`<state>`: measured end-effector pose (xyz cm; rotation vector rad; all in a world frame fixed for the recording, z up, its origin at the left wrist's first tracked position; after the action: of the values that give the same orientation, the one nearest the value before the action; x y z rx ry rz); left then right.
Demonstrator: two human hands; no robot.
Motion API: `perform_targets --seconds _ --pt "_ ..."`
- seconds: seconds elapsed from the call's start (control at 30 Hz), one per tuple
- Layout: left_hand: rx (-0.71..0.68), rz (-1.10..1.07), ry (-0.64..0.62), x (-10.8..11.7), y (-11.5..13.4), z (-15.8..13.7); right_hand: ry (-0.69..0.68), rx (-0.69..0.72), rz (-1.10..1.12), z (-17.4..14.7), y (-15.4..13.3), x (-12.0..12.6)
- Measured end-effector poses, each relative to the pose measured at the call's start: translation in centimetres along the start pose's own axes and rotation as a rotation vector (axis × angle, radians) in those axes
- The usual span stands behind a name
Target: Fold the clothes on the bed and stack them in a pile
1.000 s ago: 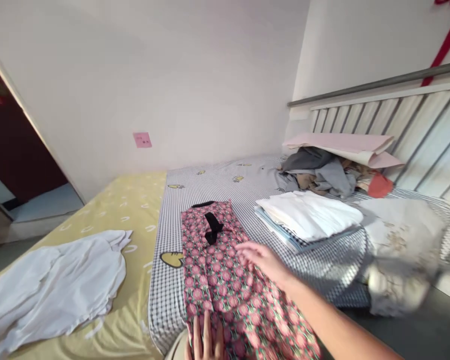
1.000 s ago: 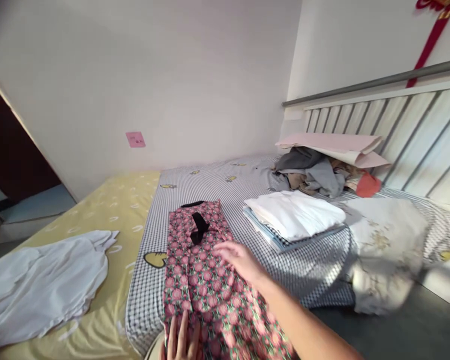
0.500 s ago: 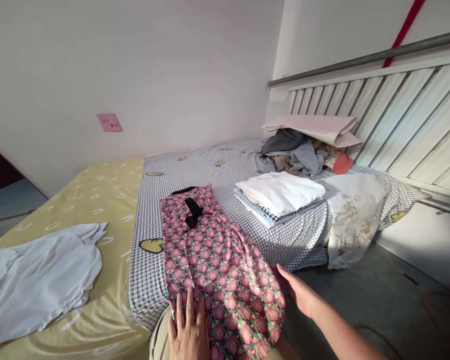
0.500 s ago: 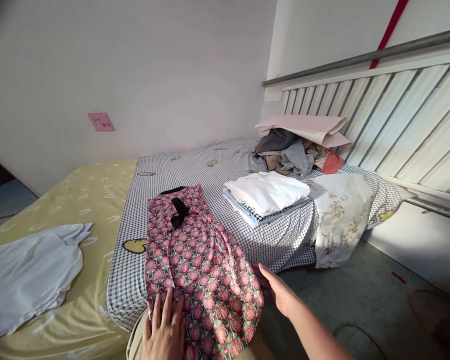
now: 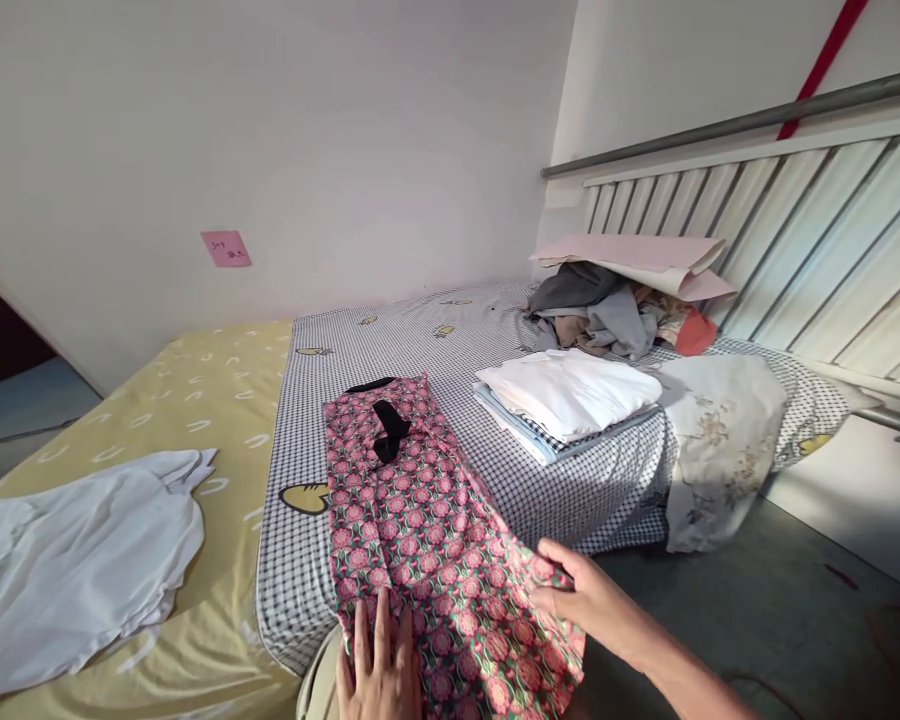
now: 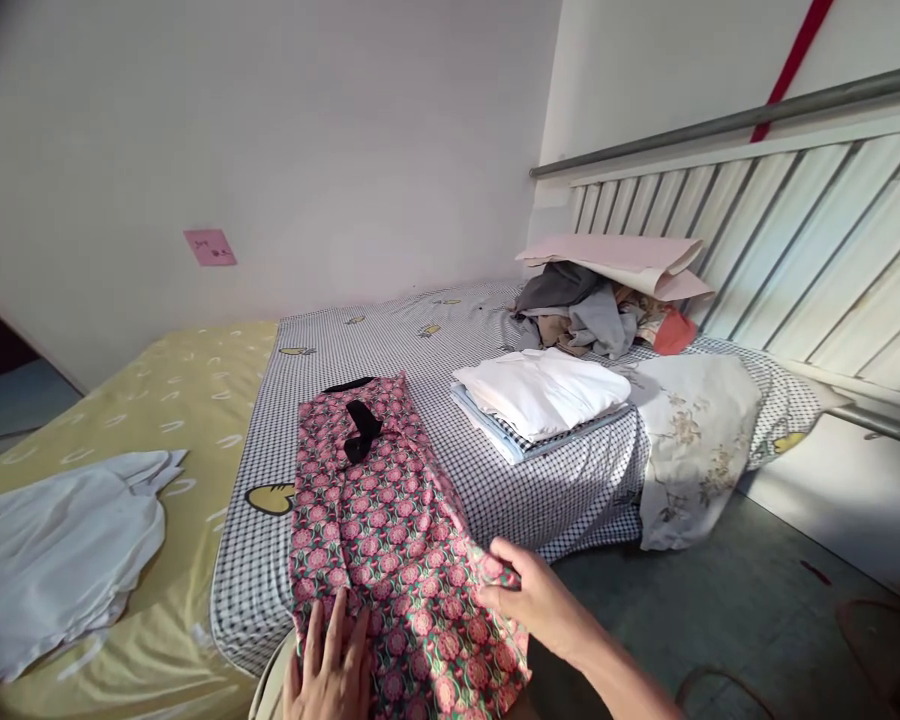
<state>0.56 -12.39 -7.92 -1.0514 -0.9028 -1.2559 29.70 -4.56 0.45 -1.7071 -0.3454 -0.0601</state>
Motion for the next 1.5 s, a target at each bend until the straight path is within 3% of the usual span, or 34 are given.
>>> perform_targets --seconds 0.1,0.2,0.33,0.4,0.47,0.6,0.67,0.8,0.97,1.1,1.37,1.5 --pt "0.0 -0.001 0.011 0.1 0.0 0.0 -0.146 0.057 -0.337 -1.0 -2.8 -1.9" --pt "-0.006 0.003 0.021 0.5 0.1 0.0 -0.272 0.049 -0.515 -2.0 -4.2 -3.4" --pt "-0.005 0.005 0.026 0.7 0.3 -0.1 -0.636 -0.1 -0.568 -3.5 -3.1 -4.7" --pt "-0.007 0.003 0.028 0.7 0.3 -0.1 -0.704 -0.201 -0.562 -3.5 -2.0 -4.3" --pt "-0.007 -0.011 0.029 0.9 0.2 -0.1 -0.606 -0.255 -0.487 -2.3 -1.1 -3.4" --pt "-0.018 -0.054 0.009 1.8 0.3 0.0 -0.141 -0.18 -0.196 1.5 -0.1 -0.5" --pt "-0.031 -0.068 -0.014 2.6 0.4 0.1 -0.014 -0.157 -0.119 2.6 0.7 0.3" --pt "-0.041 -0.08 -0.055 3.8 0.7 0.3 -0.058 -0.136 -0.117 2.2 2.2 -0.3" --pt "-0.069 -0.022 -0.096 4.5 1.1 0.5 -0.215 -0.049 -0.105 -1.0 3.0 -0.6" --pt "-0.088 -0.006 -0.1 4.7 1.3 0.4 -0.355 0.026 -0.271 -3.3 3.6 -0.4" --pt "-0.084 0.014 -0.105 5.0 1.3 0.5 -0.222 0.32 -0.555 -3.8 5.0 -2.1" --pt "-0.081 0.01 -0.106 5.1 1.3 0.5 -0.18 0.367 -0.663 -3.6 4.6 -2.5"
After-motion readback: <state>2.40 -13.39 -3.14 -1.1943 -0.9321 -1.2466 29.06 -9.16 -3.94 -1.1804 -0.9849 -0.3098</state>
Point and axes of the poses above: each hand's wrist, its own z-axis towards the middle knuckle, its own x-axis out of the back of the hand, y = z × x, the point moved 4 cm from there along z, towards the middle knuckle, and after that the axes turned 3 degrees about -x, right-handed, at the moved point
